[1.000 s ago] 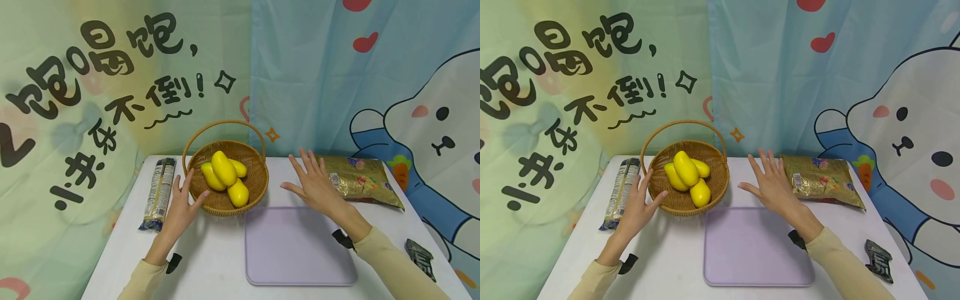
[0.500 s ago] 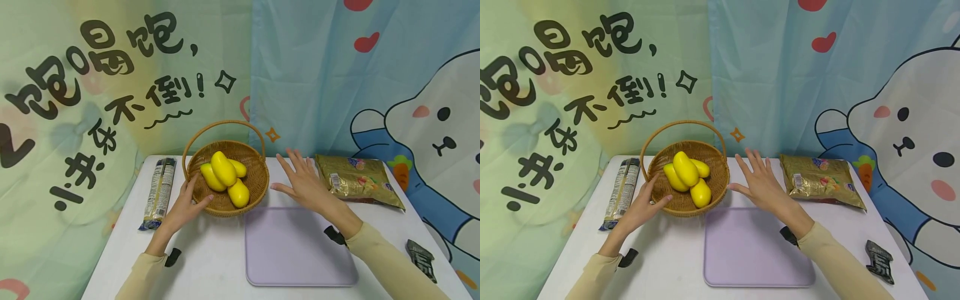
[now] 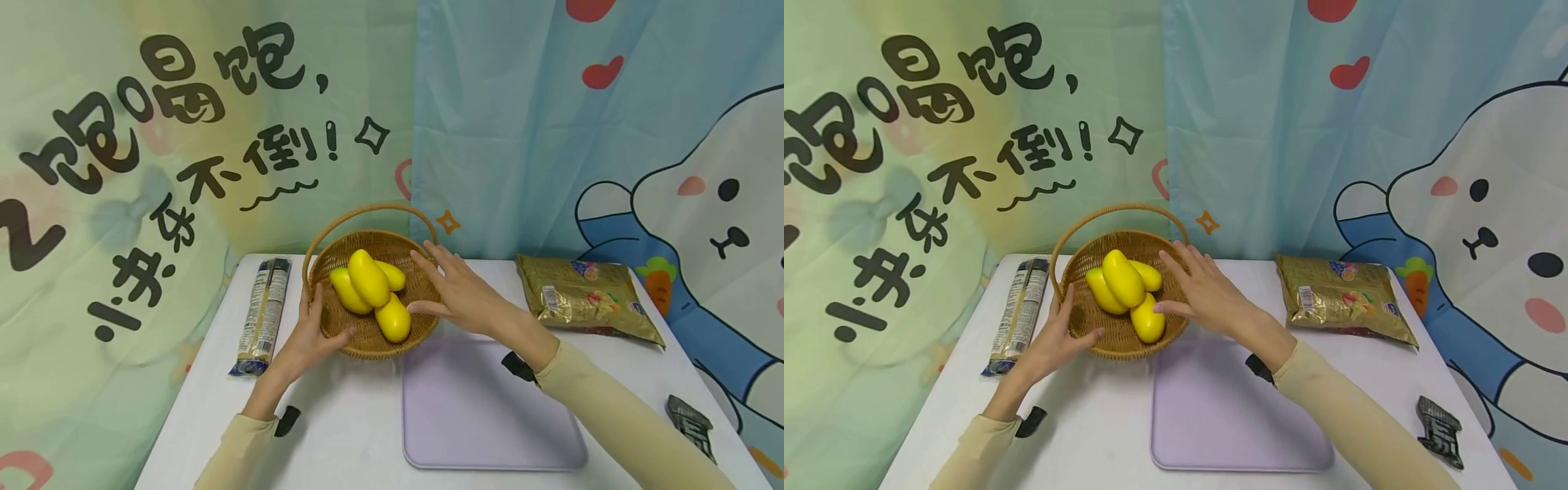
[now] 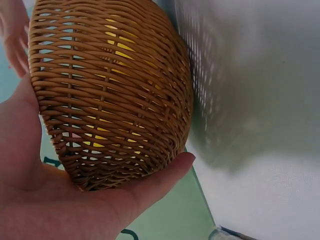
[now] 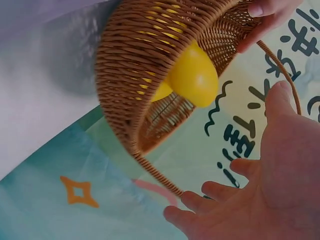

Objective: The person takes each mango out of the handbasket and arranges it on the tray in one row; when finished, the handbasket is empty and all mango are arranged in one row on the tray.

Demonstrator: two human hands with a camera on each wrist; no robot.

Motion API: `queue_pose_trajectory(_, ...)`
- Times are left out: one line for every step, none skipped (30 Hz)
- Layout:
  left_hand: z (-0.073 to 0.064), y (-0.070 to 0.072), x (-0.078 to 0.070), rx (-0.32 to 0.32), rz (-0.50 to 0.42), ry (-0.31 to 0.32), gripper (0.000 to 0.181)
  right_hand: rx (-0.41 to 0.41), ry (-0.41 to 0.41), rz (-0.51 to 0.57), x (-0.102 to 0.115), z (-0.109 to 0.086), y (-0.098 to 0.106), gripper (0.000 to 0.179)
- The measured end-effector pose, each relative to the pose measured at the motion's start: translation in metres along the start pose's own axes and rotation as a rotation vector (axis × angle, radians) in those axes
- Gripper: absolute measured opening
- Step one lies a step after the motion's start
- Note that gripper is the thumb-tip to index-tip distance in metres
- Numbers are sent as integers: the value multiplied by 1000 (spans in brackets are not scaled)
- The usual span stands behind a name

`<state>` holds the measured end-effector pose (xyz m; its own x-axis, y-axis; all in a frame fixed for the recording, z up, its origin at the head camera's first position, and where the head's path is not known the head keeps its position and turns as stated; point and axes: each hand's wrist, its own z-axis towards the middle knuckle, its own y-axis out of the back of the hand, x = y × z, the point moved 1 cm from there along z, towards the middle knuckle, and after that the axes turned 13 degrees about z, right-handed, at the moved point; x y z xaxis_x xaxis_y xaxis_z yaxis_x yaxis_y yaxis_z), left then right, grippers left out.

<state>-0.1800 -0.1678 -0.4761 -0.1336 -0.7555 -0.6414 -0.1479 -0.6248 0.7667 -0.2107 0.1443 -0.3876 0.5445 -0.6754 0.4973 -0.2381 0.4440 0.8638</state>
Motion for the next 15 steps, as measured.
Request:
queue_pose_trajectory(0, 0, -1, -5, 3, -3, 118, 3, 10, 4, 2, 4, 0, 94)
queue_pose_trajectory(-1, -1, -1, -10, 2, -5, 118, 7, 18, 2, 4, 7, -1, 94)
queue_pose_trajectory(-1, -1, -2, -16, 4, -7, 119, 12, 26, 0, 5, 10, -1, 94)
queue_pose_trajectory(-1, -2, -3, -20, 5, -8, 119, 17, 33, -4, 6, 13, -2, 95)
queue_pose_trajectory(-2, -2, -3, -22, 3, -8, 120, 25, 35, -11, 7, 16, -3, 96)
queue_pose_trajectory(-3, -3, -4, -26, 5, -7, 120, 36, 34, -16, 7, 19, -4, 97)
queue_pose_trajectory(-4, -3, -5, -29, 7, -6, 121, 46, 34, -22, 7, 22, -5, 99)
queue_pose_trajectory(-4, -3, -6, -31, 12, -6, 121, 54, 38, -26, 7, 25, -7, 101)
queue_pose_trajectory(-5, -3, -6, -33, 18, -6, 122, 62, 39, -20, 8, 27, -7, 103)
queue_pose_trajectory(-5, -3, -7, -33, 22, -8, 122, 70, 40, -9, 8, 30, -8, 105)
queue_pose_trajectory(-5, -3, -8, -34, 26, -9, 123, 81, 40, -1, 9, 33, -9, 107)
queue_pose_trajectory(-5, -3, -8, -36, 32, -11, 123, 93, 38, 12, 10, 36, -10, 109)
queue_pose_trajectory(-5, -3, -8, -37, 37, -12, 123, 105, 34, 27, 10, 39, -10, 111)
queue_pose_trajectory(-5, -4, -9, -38, 39, -13, 123, 120, 27, 39, 11, 42, -11, 112)
queue_pose_trajectory(-5, -4, -9, -39, 37, -13, 123, 140, 12, 51, 12, 45, -11, 113)
